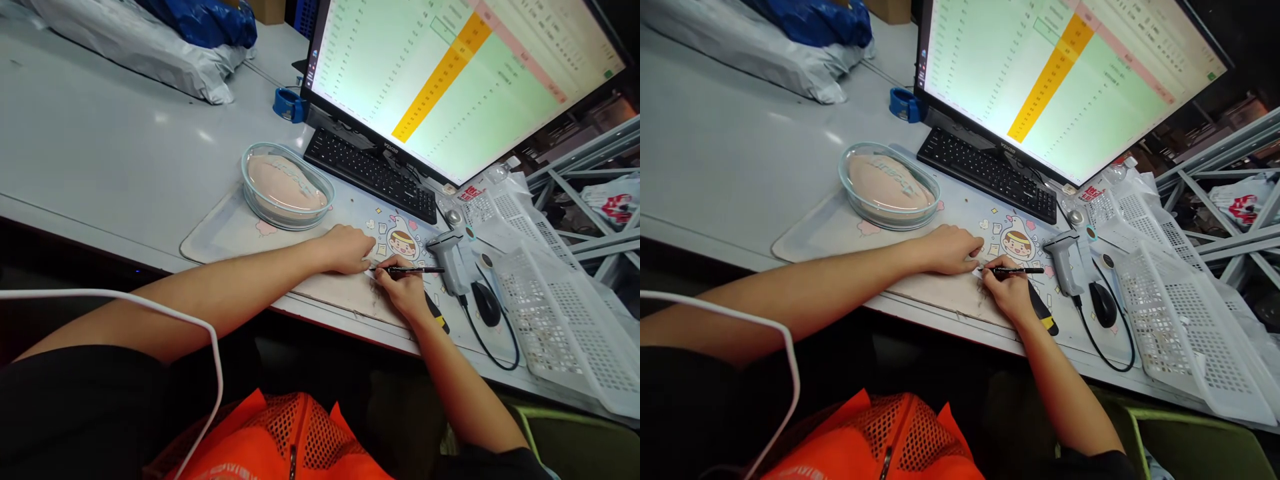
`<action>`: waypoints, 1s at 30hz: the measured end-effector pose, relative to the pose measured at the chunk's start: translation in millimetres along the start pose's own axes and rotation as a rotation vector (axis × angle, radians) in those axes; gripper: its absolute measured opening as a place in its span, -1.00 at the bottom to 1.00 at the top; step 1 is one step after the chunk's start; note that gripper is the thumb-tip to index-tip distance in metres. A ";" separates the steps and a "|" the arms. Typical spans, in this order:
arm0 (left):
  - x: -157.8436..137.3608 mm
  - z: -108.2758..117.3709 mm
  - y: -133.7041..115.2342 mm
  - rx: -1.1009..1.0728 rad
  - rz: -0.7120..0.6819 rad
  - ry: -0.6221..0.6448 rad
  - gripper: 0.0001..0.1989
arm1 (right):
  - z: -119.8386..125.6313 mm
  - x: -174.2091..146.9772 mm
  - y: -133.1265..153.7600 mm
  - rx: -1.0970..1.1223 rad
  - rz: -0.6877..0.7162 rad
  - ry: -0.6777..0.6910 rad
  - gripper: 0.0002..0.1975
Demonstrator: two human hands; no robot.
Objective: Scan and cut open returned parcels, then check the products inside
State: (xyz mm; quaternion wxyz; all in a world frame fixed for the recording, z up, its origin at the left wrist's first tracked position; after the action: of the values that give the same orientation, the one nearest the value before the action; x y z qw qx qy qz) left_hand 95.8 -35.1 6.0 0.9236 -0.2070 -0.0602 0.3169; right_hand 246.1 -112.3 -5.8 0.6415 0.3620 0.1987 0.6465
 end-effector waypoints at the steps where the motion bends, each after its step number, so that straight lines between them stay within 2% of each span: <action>1: 0.1 -0.3 0.4 -0.002 -0.001 -0.002 -0.68 | -0.7 0.1 0.0 0.004 0.000 0.011 -0.88; 7: 0.7 -0.7 1.3 -0.017 -0.003 -0.010 -0.68 | 0.1 0.1 -0.8 0.021 -0.005 0.008 -0.89; 12: 0.2 -0.8 2.0 -0.017 0.001 -0.008 -0.70 | -2.6 -2.4 -1.0 0.050 -0.015 0.066 -0.89; 18: -0.6 -0.8 1.7 -0.010 -0.005 -0.014 -0.70 | 1.0 -2.5 0.6 0.003 0.001 -0.003 -0.91; 30: 0.3 -1.9 2.8 -0.016 -0.001 -0.022 -0.70 | -0.4 -2.6 5.4 -0.014 0.003 0.008 -0.91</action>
State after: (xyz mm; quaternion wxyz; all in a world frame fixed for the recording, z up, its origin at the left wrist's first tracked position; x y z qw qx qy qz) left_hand 95.0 -33.5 3.2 0.9213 -0.2110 -0.0729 0.3183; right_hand 241.9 -115.3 -2.7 0.6423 0.3551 0.1962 0.6503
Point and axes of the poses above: each hand's wrist, its own x-axis towards the middle knuckle, its own z-axis out of the back of the hand, y = z × x, the point moved 6 cm from there along x, towards the middle knuckle, and after that the axes turned 5 degrees about -x, right-handed, at the moved point
